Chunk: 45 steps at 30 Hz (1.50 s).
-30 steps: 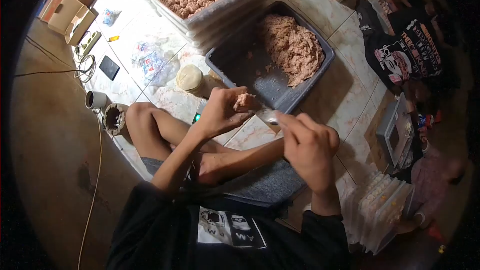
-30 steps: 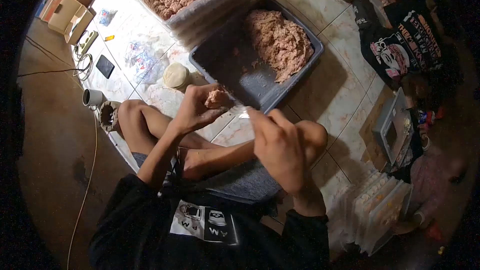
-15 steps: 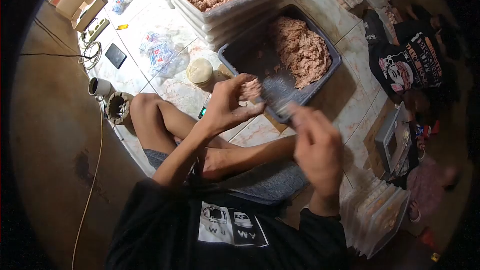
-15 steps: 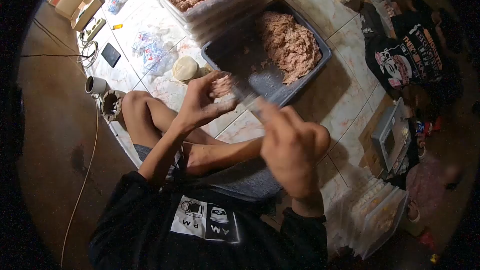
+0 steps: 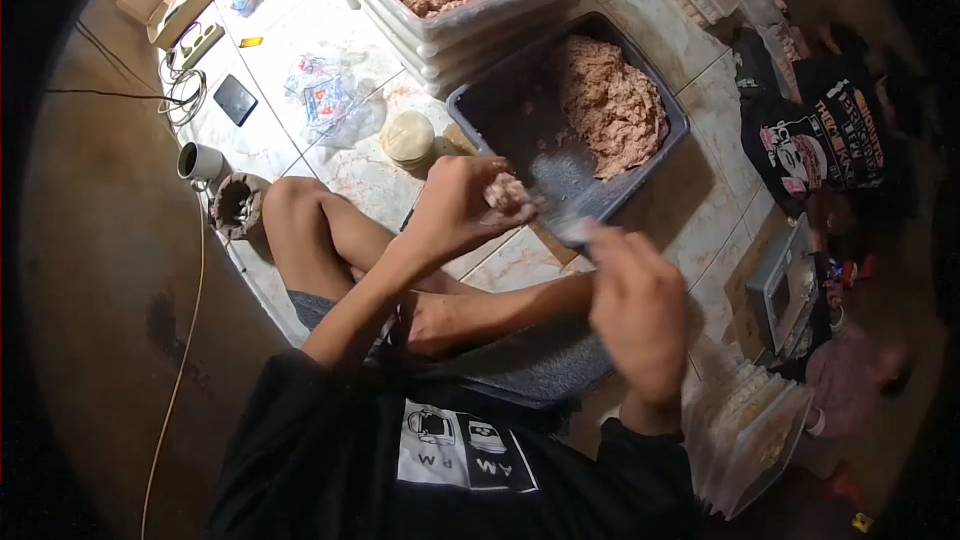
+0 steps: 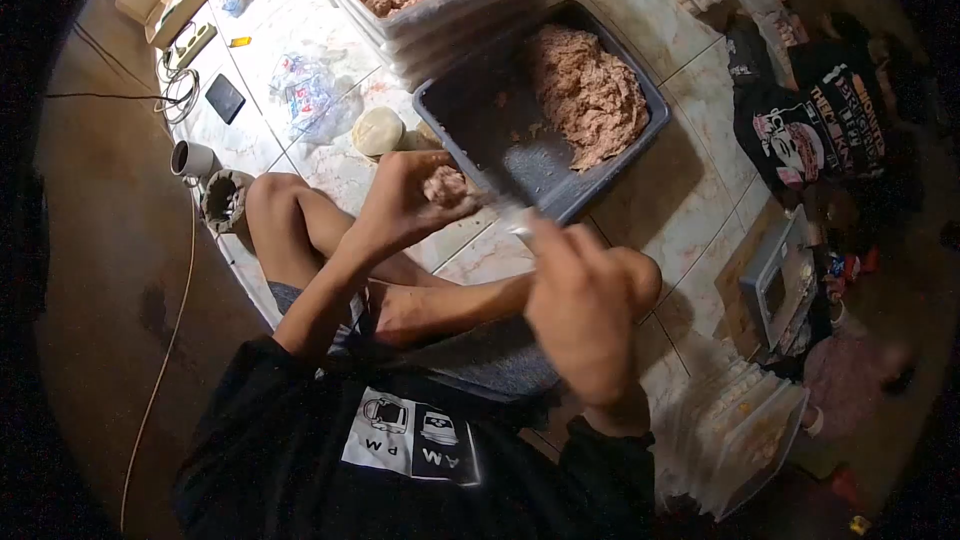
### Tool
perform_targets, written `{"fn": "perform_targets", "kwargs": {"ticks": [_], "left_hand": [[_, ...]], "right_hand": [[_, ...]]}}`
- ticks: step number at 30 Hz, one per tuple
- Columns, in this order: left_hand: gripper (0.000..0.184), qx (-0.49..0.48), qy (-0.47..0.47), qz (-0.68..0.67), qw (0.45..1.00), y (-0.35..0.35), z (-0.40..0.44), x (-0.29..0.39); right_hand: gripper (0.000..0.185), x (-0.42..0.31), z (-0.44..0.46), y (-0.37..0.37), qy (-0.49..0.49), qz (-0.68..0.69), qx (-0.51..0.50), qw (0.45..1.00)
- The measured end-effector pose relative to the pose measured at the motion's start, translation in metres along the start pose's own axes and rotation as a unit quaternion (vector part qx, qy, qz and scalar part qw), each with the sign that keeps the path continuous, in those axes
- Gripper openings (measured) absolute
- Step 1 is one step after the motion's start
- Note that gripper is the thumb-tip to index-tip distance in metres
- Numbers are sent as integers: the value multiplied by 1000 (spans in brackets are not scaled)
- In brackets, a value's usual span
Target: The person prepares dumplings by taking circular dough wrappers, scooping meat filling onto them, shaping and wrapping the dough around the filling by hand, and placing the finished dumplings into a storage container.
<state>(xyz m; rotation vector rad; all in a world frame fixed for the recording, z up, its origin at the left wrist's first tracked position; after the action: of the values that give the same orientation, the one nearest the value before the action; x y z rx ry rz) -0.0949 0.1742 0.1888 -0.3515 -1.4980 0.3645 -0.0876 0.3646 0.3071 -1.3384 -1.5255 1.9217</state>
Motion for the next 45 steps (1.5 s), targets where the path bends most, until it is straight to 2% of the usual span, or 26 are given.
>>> {"fn": "perform_targets", "kwargs": {"ticks": [1,3,5,6,8,9,10,11,12,13,14,15,16,17,19,21,22,24,26,28,29,31,32,33,36,45], "left_hand": [[29,-49,44,-156,986,2,-4,13],[34,24,3,-198,980,-19,-15,7],[36,77,-6,-267,961,-32,-19,26],[36,55,49,-224,972,-28,-17,36],[35,11,157,-136,978,-14,-18,47],[33,95,146,-97,980,-21,-20,35],[32,212,80,86,970,-36,-16,22],[30,222,-25,-63,973,-51,-9,-11],[29,224,-126,-209,943,-68,-8,-28],[25,166,-115,-289,936,-74,-8,-17],[26,136,-118,-228,957,-81,-17,-17],[33,223,-58,-211,950,-98,-35,-13],[25,291,-4,-158,943,-127,-56,-5],[19,361,42,-96,927,-153,-79,4],[16,388,6,-103,916,-181,-96,-20],[28,355,-28,141,924,-166,-92,-7],[36,309,23,232,922,-142,-74,27],[31,261,38,105,959,-100,-53,-18],[27,163,-66,-114,978,-62,-27,-71],[24,193,22,-173,966,-37,-28,-111],[27,143,-10,-149,978,-23,-34,-139],[29,125,-60,-102,985,-17,-40,-166],[30,115,-88,-78,986,-13,-45,-177],[34,93,-86,-140,982,-8,-45,-183],[34,54,-93,0,994,-4,-44,-190],[45,78,-109,181,974,4,-50,-197]], "right_hand": [[27,20,-5,-38,54,33,124,990],[26,18,-13,-60,17,50,202,978],[22,3,-15,-49,-42,63,178,981],[21,-14,-13,-31,-100,52,131,985],[19,-32,-6,-6,-106,-45,33,993],[20,-13,-3,-14,-56,17,92,994],[21,8,-2,-24,-8,78,147,986],[23,29,0,-36,89,53,186,977],[24,49,6,-40,88,-3,209,974],[26,68,12,-25,87,-39,169,981],[27,85,17,-7,84,-76,130,985],[29,96,20,18,82,-74,38,993],[31,107,18,44,79,-73,-56,993],[33,120,12,60,96,-84,-62,990],[34,126,18,61,131,-109,-36,985],[37,130,34,63,152,-137,-16,979],[35,130,46,67,155,-156,-17,975],[32,134,77,74,160,-193,-14,968],[26,151,106,92,195,-187,-73,960],[22,167,121,109,211,-181,-75,958],[22,174,122,122,213,-178,-52,959],[25,181,121,146,212,-209,-5,955],[25,186,117,157,221,-223,-20,949],[25,179,118,162,230,-236,-30,944],[23,166,126,169,241,-245,-58,937],[24,184,124,202,221,-180,-128,950]]}}
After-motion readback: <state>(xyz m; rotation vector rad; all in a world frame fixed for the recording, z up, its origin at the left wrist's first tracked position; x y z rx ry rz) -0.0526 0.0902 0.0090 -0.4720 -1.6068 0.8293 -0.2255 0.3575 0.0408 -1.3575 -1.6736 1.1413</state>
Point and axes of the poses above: each hand's wrist, its own z-axis towards the middle knuckle, its own y-axis out of the palm, x = y × z, the point moved 9 cm from there along z, towards the middle knuckle, and after that the axes turned 2 degrees about -x, right-handed, at the moved point
